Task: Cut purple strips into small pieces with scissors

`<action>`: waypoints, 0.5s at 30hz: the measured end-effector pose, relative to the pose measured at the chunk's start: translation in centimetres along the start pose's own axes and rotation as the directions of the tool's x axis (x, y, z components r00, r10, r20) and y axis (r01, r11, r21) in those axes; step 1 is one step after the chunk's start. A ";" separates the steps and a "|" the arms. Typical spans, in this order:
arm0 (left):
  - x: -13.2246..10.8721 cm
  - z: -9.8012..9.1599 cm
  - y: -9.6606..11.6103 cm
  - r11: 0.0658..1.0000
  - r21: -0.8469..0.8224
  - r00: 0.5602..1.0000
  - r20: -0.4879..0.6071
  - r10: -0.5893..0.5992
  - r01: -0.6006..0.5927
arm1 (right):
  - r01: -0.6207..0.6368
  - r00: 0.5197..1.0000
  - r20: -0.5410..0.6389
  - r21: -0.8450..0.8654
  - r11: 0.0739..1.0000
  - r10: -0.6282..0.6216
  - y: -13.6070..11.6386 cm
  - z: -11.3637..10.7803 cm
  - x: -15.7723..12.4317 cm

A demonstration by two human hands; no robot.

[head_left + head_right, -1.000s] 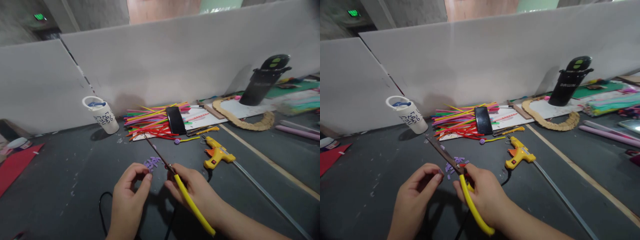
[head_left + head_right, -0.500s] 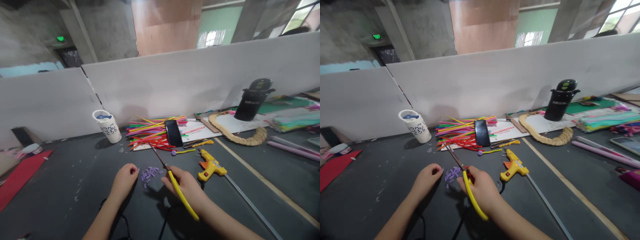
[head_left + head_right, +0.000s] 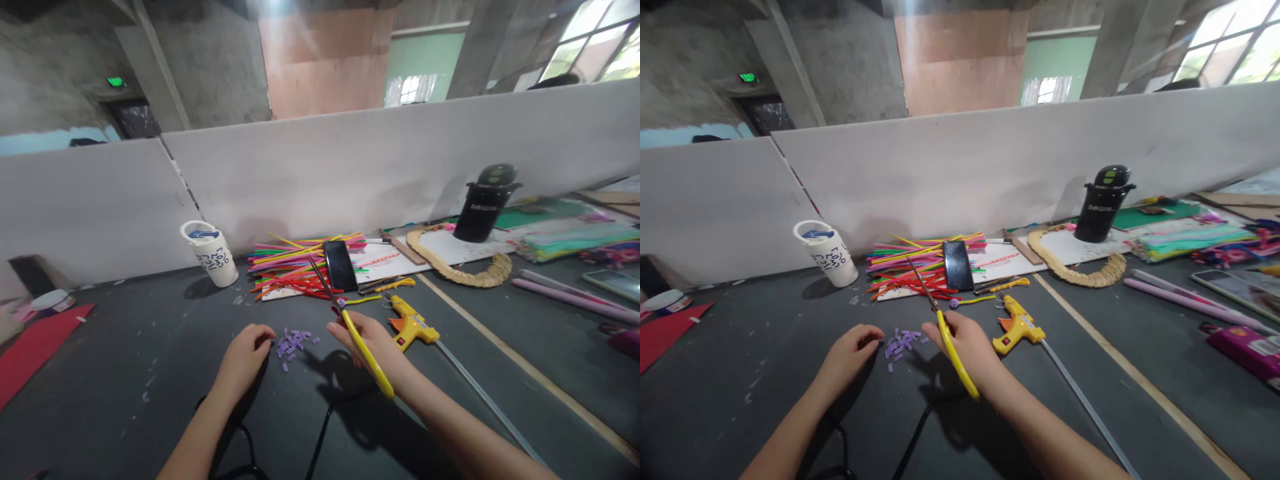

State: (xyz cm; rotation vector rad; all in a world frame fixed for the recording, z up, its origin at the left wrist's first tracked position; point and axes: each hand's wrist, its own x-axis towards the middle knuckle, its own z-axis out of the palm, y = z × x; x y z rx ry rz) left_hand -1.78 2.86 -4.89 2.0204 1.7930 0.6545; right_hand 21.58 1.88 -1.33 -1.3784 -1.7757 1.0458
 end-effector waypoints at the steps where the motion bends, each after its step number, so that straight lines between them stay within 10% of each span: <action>1: 0.2 0.1 0.1 0.999 -0.009 0.999 0.019 0.034 -0.033 | -0.005 1.000 0.005 0.002 1.000 0.005 -0.1 0.0 0.1; 15: 1.9 0.5 2.0 0.989 0.003 0.988 0.048 0.145 -0.145 | -0.027 1.000 0.004 -0.059 0.998 0.027 1.3 0.7 0.4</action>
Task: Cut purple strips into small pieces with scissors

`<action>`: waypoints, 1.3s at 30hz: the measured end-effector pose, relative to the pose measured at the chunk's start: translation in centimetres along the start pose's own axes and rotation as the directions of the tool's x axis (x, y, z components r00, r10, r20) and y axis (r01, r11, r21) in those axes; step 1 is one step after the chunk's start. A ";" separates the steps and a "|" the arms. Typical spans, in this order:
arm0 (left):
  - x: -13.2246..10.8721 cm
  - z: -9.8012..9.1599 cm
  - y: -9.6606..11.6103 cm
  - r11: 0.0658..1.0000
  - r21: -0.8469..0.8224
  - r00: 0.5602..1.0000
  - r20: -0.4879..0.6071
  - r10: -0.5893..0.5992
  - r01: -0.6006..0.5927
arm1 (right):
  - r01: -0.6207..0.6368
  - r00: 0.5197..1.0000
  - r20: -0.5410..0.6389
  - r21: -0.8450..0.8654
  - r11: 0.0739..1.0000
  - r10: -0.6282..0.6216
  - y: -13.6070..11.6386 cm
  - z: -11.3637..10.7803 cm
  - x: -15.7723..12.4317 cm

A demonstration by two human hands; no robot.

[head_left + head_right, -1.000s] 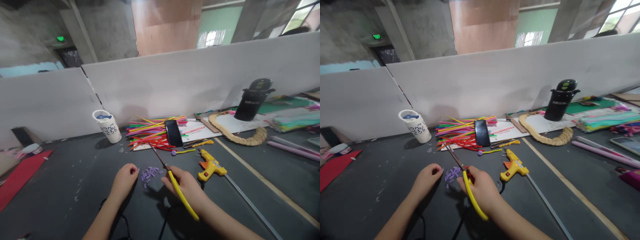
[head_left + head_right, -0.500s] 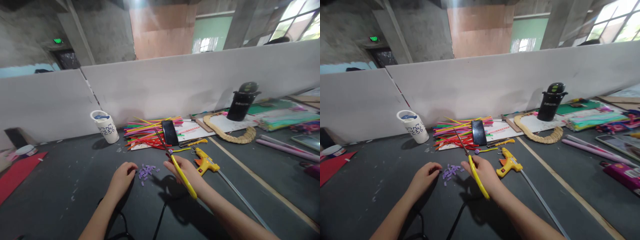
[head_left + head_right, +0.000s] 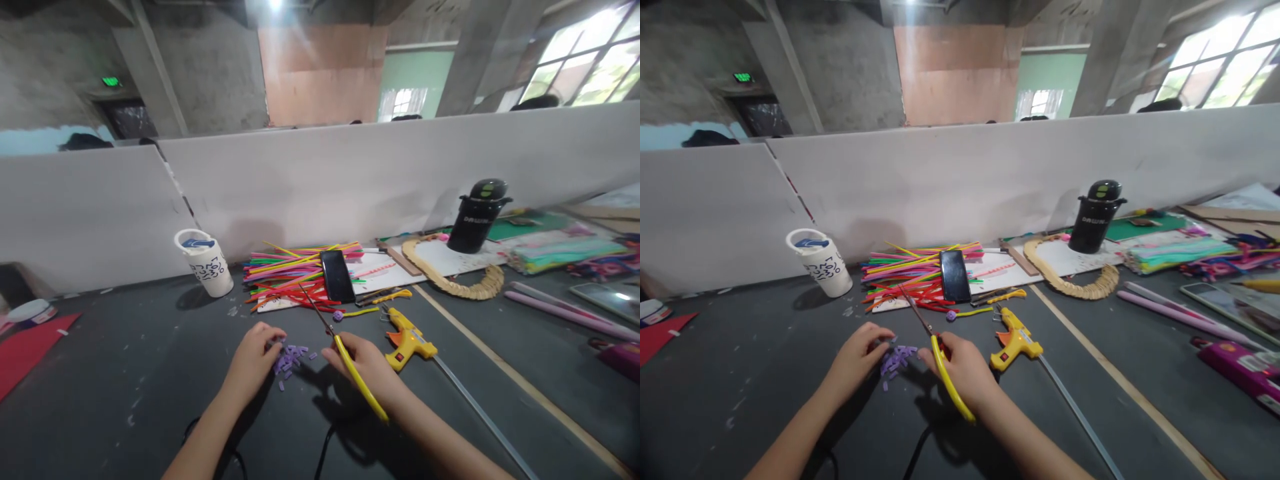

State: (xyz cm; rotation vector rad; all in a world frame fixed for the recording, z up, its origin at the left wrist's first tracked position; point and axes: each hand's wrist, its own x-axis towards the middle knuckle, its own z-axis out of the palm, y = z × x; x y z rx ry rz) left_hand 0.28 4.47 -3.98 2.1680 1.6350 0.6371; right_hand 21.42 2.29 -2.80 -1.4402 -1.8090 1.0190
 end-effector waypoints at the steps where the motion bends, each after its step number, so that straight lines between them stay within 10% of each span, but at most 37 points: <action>1: -0.1 0.2 0.7 1.000 -0.003 0.999 0.021 0.027 -0.027 | -0.004 1.000 -0.001 0.002 1.000 0.004 0.2 0.0 0.2; 11: 0.6 5.7 3.9 0.996 0.007 0.987 0.135 0.087 -0.089 | -0.017 1.000 -0.017 0.035 0.999 0.018 1.7 0.4 0.6; 17: 0.4 4.5 4.6 0.950 -0.298 0.993 0.094 -0.071 0.096 | -0.040 0.999 -0.021 0.056 0.998 0.041 1.4 0.7 0.2; 23: -2.3 2.0 5.0 0.565 -0.721 0.909 0.241 -0.340 0.402 | -0.038 0.999 0.040 0.107 0.994 0.034 0.9 1.5 -0.1; 30: -5.2 1.7 4.9 0.201 -0.876 0.851 0.332 -0.406 0.438 | -0.025 0.991 0.131 0.190 0.982 0.000 0.2 1.6 -0.6; 39: -5.0 3.2 4.1 0.410 -0.849 0.900 0.156 -0.406 0.332 | -0.004 0.986 0.162 0.189 0.982 -0.027 -2.7 2.3 -0.2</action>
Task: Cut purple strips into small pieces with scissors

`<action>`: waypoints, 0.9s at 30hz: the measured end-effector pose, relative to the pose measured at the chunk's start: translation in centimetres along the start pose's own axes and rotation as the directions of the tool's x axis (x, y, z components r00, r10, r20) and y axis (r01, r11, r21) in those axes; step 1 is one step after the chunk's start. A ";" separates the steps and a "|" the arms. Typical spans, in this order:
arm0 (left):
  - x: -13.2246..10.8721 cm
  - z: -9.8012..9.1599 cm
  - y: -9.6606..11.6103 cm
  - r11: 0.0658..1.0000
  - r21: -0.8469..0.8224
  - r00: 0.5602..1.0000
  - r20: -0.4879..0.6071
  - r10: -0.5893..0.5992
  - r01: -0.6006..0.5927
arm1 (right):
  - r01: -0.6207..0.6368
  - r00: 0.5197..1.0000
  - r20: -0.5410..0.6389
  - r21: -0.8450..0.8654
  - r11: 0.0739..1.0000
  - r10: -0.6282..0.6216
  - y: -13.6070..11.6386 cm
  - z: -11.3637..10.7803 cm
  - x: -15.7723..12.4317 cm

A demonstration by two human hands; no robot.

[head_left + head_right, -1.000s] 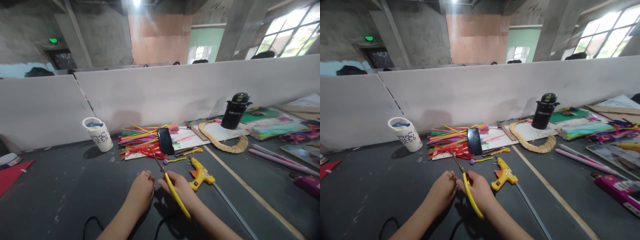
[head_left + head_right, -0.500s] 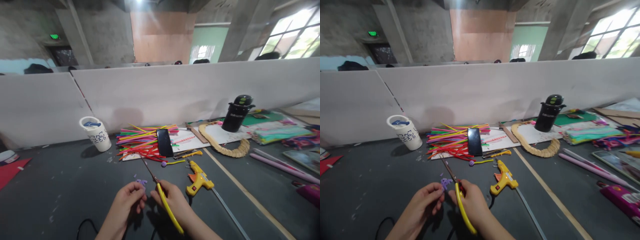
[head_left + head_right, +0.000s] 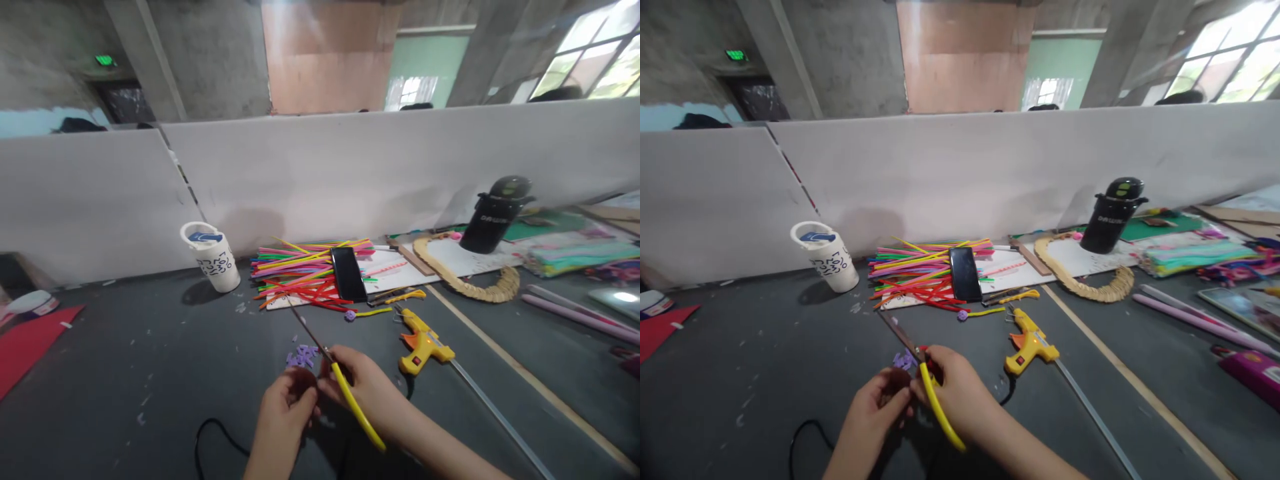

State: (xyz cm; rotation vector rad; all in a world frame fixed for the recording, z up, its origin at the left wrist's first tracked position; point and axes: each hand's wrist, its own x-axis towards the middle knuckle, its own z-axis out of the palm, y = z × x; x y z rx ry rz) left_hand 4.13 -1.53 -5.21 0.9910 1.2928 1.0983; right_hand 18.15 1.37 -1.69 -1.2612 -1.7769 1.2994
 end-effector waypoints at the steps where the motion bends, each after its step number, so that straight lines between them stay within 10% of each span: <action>1: -0.1 -0.1 0.0 0.999 0.037 1.000 -0.008 0.031 -0.030 | 0.000 1.000 -0.014 -0.018 1.000 -0.001 0.0 0.4 0.1; 14: -1.9 0.4 1.1 0.866 0.431 0.966 0.071 0.248 -0.254 | 0.104 0.991 -0.073 -0.118 0.988 -0.113 1.1 1.1 -1.4; 27: -2.5 0.4 2.3 0.852 0.430 0.952 0.079 0.295 -0.299 | 0.101 0.993 -0.054 -0.086 0.991 -0.106 0.9 0.7 -1.3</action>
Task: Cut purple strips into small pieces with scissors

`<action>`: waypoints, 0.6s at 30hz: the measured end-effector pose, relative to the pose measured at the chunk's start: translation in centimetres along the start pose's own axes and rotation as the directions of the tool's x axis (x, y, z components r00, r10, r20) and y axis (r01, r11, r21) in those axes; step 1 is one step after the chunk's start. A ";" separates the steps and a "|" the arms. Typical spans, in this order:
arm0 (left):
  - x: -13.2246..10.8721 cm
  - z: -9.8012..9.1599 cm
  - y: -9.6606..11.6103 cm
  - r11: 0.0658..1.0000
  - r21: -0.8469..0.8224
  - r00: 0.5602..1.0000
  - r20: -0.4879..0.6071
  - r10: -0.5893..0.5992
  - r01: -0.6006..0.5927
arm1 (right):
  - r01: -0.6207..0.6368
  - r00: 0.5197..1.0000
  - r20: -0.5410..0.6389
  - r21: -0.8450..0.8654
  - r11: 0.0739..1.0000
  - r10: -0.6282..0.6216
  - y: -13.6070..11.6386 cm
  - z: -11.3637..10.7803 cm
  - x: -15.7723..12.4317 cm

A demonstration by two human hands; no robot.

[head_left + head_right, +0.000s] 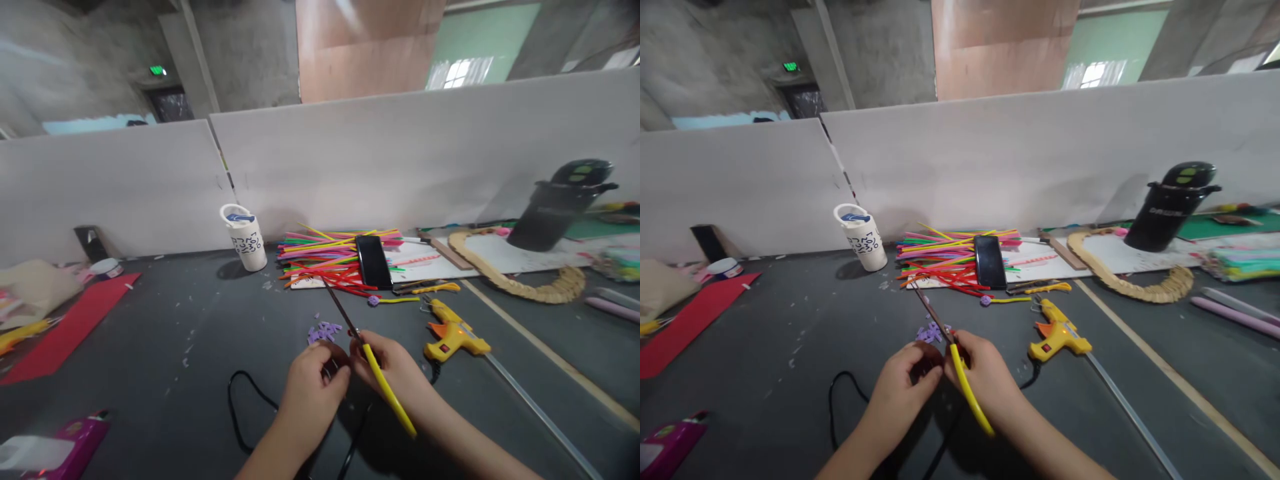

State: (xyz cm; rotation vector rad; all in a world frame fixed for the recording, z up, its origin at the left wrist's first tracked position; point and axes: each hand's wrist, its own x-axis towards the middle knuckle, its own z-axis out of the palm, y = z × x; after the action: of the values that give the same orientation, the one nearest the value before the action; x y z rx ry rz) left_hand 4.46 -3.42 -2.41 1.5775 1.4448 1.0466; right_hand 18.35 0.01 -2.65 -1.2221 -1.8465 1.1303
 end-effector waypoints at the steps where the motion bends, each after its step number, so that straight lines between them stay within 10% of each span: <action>1: 0.1 0.0 0.1 1.000 -0.010 1.000 0.001 -0.005 0.005 | 0.004 1.000 0.006 0.006 1.000 -0.004 -0.3 -0.1 0.0; 18: 0.4 -0.1 -0.9 0.971 -0.214 0.991 0.092 -0.093 0.111 | 0.019 1.000 0.017 -0.018 1.000 -0.018 0.0 0.1 -0.9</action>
State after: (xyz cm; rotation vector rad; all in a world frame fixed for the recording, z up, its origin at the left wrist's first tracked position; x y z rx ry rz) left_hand 3.98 -2.96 -3.17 1.3589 1.2946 1.0313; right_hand 18.55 -0.83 -2.79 -1.2065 -1.8805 1.1198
